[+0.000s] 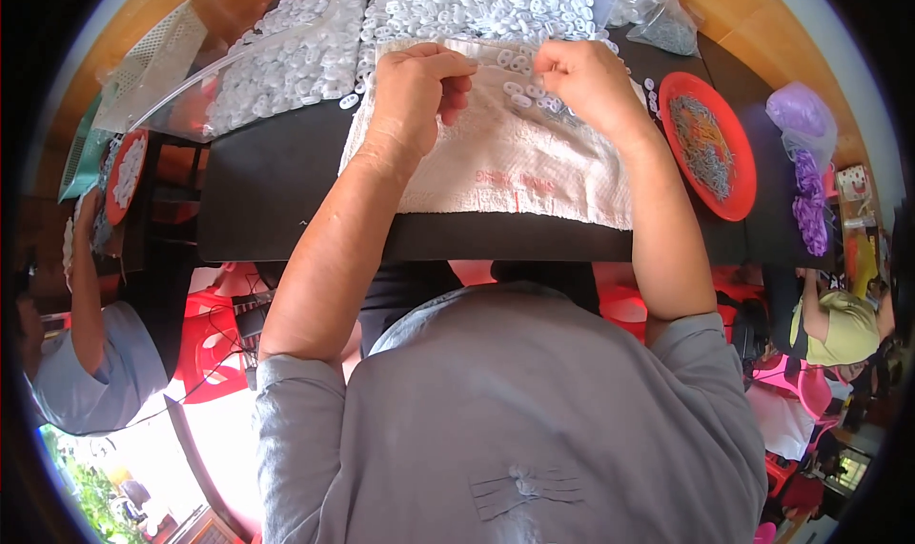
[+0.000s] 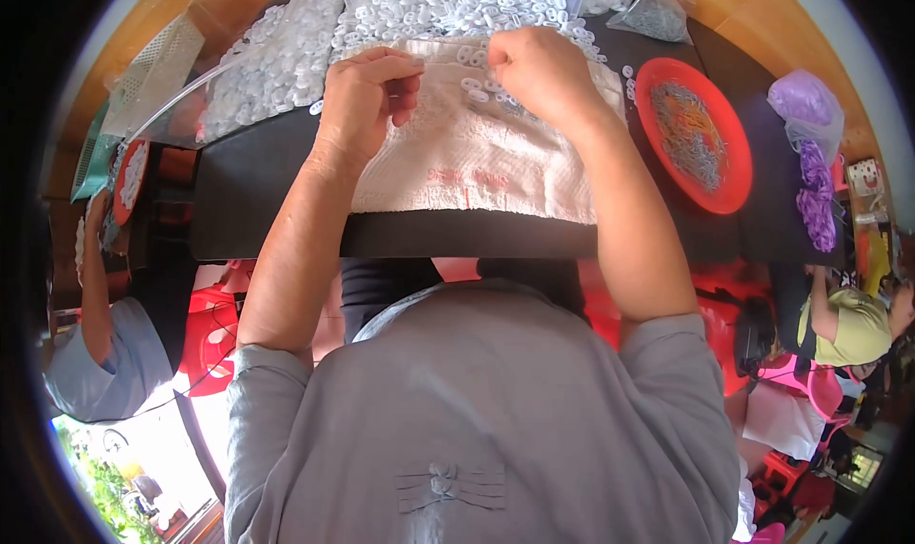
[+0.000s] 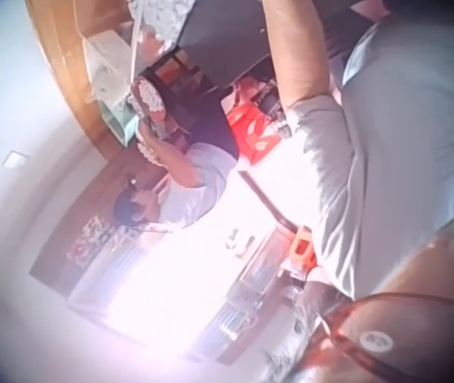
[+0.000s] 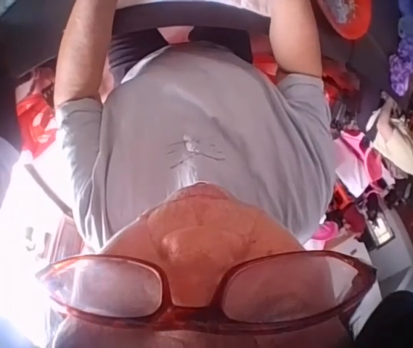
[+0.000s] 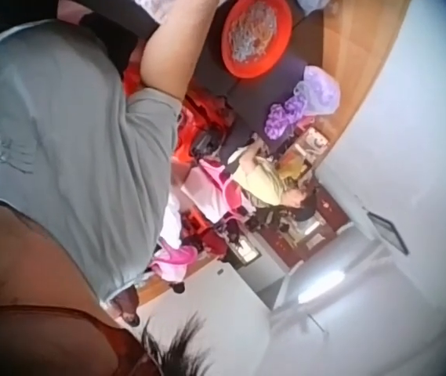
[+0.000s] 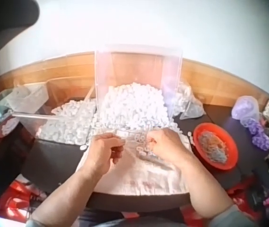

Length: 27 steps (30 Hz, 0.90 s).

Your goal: Assembling small white plastic components by hand on a padded workspace.

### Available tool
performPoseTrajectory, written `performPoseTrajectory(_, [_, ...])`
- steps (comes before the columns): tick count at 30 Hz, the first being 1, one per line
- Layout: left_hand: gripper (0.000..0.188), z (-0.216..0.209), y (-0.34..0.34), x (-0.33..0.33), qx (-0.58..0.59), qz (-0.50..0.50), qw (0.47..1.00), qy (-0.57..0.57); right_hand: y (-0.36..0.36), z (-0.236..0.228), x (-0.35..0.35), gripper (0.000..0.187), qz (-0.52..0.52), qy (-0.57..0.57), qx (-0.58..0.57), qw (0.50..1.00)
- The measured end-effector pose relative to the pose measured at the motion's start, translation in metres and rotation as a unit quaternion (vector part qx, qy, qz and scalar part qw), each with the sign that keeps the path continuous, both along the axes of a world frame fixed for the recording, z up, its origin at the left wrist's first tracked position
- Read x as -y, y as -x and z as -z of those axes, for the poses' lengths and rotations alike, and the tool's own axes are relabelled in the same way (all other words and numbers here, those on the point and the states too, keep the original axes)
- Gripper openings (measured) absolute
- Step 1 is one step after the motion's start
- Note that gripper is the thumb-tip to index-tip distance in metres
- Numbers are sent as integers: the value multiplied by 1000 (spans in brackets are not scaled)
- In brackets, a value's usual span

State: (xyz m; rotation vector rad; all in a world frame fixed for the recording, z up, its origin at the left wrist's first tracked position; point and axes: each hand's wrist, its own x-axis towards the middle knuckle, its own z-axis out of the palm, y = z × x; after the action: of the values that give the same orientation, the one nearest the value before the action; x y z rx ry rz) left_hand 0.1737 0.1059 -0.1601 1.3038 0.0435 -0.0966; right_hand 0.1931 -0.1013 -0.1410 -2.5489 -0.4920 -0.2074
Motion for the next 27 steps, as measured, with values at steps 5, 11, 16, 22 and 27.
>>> performPoseTrajectory(5, [12,18,-8,1,134,-27,948,-289,12,4,-15,14,-44,94,57,993])
performPoseTrajectory(11, [12,25,-8,4,233,-50,806,-542,11,8,-15,14,-70,148,72,984])
performPoseTrajectory(16, [11,27,-6,8,255,-71,784,-562,14,3,-17,15,-76,151,40,985])
performPoseTrajectory(22, [12,26,-6,8,251,-62,796,-547,13,5,-18,10,-89,95,108,985])
performPoseTrajectory(27, [11,21,-16,-3,196,-73,838,-503,13,14,-25,7,-197,27,131,971])
